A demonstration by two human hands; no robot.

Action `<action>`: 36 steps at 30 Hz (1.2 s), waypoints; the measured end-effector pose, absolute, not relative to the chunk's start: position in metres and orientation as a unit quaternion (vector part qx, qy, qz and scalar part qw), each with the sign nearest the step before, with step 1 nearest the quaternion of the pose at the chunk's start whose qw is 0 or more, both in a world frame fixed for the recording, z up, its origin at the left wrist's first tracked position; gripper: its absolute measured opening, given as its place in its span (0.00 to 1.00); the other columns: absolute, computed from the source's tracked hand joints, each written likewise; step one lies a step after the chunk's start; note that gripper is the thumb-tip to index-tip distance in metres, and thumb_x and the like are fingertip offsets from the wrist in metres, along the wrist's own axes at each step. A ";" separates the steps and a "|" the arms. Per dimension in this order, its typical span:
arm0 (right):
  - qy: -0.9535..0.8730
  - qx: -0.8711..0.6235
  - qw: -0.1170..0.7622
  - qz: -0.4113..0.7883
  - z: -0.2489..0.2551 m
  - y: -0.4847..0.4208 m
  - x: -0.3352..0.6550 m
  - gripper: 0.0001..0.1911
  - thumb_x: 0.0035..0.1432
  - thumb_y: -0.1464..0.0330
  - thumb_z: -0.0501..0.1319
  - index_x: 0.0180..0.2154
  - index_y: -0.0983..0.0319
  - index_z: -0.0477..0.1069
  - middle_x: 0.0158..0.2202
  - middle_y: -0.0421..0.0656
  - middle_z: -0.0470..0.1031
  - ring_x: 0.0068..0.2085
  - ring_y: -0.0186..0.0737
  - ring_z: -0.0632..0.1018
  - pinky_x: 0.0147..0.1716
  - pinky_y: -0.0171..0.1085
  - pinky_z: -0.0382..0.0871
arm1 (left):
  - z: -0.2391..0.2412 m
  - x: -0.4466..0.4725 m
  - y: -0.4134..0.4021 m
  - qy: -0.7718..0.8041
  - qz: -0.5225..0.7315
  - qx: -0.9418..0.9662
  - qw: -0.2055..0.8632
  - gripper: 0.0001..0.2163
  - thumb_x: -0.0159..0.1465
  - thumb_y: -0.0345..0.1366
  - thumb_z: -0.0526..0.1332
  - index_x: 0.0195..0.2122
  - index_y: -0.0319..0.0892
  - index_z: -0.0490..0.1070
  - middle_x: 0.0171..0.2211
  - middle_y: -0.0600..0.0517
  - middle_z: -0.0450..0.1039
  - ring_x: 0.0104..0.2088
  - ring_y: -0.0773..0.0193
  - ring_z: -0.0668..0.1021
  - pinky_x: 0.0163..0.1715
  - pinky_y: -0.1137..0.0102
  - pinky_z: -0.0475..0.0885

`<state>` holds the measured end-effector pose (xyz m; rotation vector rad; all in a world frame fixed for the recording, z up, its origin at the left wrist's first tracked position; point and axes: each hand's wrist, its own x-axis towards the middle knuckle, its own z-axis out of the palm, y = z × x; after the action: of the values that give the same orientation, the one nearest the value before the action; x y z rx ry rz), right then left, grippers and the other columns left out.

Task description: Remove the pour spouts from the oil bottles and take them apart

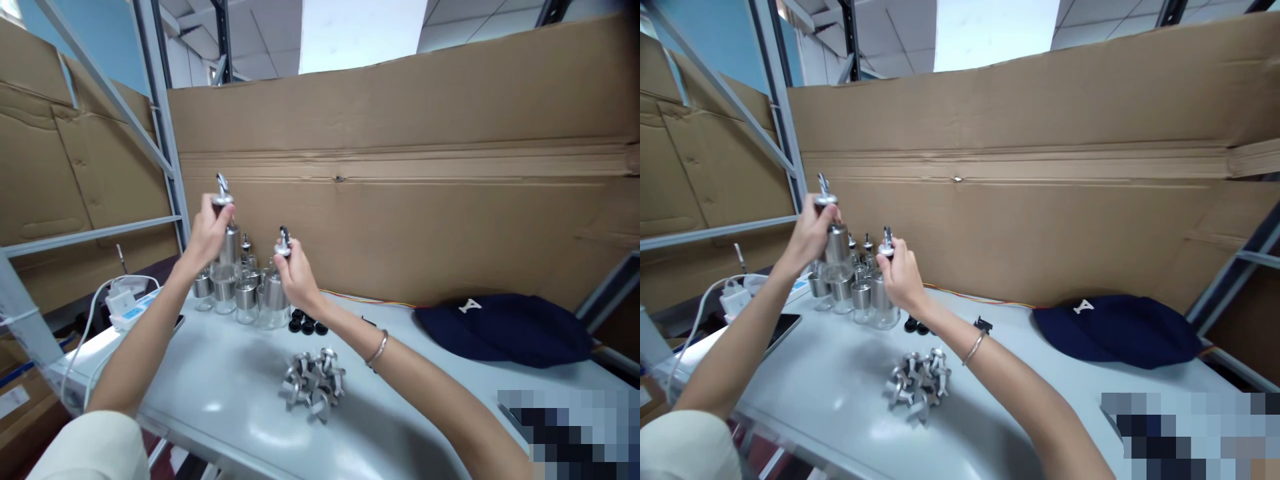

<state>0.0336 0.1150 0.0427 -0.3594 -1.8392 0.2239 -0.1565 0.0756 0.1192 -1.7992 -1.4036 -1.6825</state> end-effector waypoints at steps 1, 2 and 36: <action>-0.800 -0.153 0.571 0.100 0.035 0.111 0.029 0.14 0.64 0.62 0.46 0.48 0.61 0.57 0.41 0.48 0.68 0.40 0.44 0.71 0.43 0.45 0.66 | 0.106 -0.156 0.073 -0.510 -0.568 -0.631 0.141 0.16 0.64 0.51 0.50 0.39 0.42 0.60 0.28 0.52 0.69 0.29 0.60 0.74 0.34 0.64 0.69; -0.809 -0.152 0.558 0.104 0.027 0.108 0.025 0.14 0.64 0.62 0.46 0.47 0.62 0.57 0.40 0.48 0.68 0.41 0.45 0.71 0.43 0.46 0.66 | 0.093 -0.154 0.073 -0.548 -0.536 -0.629 0.129 0.18 0.64 0.53 0.48 0.39 0.42 0.60 0.29 0.51 0.70 0.29 0.58 0.75 0.34 0.63 0.69; -0.800 -0.213 0.559 0.031 -0.010 0.160 0.026 0.22 0.62 0.57 0.49 0.52 0.63 0.57 0.50 0.53 0.62 0.53 0.48 0.64 0.52 0.49 0.60 | 0.031 -0.197 0.131 -0.607 -0.535 -0.532 0.248 0.14 0.66 0.43 0.45 0.45 0.40 0.58 0.43 0.43 0.63 0.45 0.55 0.68 0.49 0.57 0.64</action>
<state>0.0260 0.1603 -0.0099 -0.5016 -1.8873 0.0741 -0.1974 0.1308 0.0315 -1.4486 -1.6553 -1.4587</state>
